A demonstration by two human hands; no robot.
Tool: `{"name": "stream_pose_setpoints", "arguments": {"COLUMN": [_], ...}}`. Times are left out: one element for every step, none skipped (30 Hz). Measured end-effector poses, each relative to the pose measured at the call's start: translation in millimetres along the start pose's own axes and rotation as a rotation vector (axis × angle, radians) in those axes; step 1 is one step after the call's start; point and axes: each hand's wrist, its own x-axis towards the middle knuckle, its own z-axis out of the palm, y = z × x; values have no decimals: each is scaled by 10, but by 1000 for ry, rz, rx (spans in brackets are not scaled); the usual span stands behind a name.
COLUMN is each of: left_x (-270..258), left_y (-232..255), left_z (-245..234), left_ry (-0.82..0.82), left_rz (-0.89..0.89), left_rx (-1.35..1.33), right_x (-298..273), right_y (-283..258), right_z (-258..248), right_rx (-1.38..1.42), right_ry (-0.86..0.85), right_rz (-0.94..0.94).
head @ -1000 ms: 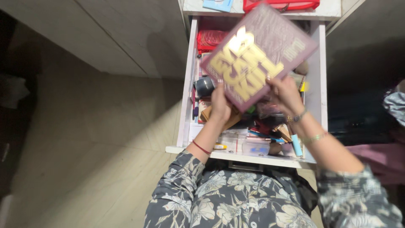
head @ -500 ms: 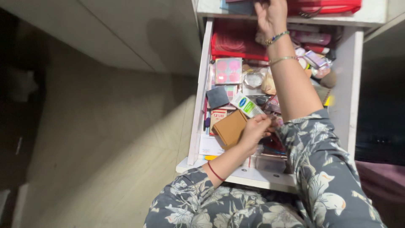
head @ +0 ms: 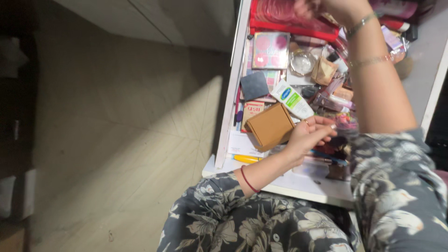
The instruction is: The person organizes a drawer by picking up and moving various cosmetic items, including makeup palettes, tubes, and a small red pouch.
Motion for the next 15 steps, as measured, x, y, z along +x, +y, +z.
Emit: {"name": "stream_pose_setpoints", "arguments": {"left_x": [9,12,7,-14,-2,16,60,105,143,190,226,263,293,325,364], "left_y": [15,21,29,24,38,47,69,92,98,103,107,112,117,127,152], "left_z": [14,32,29,31,17,11,-6,-40,-78,-111,-151,-184,-222,-255,-280], "left_ry": [12,24,38,45,47,49,82,116,152,182,215,247,271,294,313], "left_rz": [-7,-14,-19,-18,-11,-4,19,41,60,83,105,127,155,184,215], "left_rx": [-36,-73,-103,-99,-88,-78,-95,-112,-128,-125,-123,-121,-111,-100,-89], "right_x": [-217,-451,-657,-887,-1024,-1128,-1215,-1263,-1262,-1240,-1240,-1243,-1238,-1235,-1247], "right_y": [-28,-5,29,74,122,185,230,264,315,360,379,374,373,355,309], "right_z": [73,169,242,283,310,352,373,379,412,458,491,520,589,664,717], "right_rx": [-90,-158,-371,-584,-800,-867,-938,-1009,-995,-981,-965,-1017,-1065,-1112,-1188], "right_ry": [-43,-59,-28,2,37,33,29,25,19,12,3,47,96,145,188], "right_rz": [-5,27,-5,-39,-82,-66,-53,-40,-108,-175,-241,-212,-181,-150,-103]}}
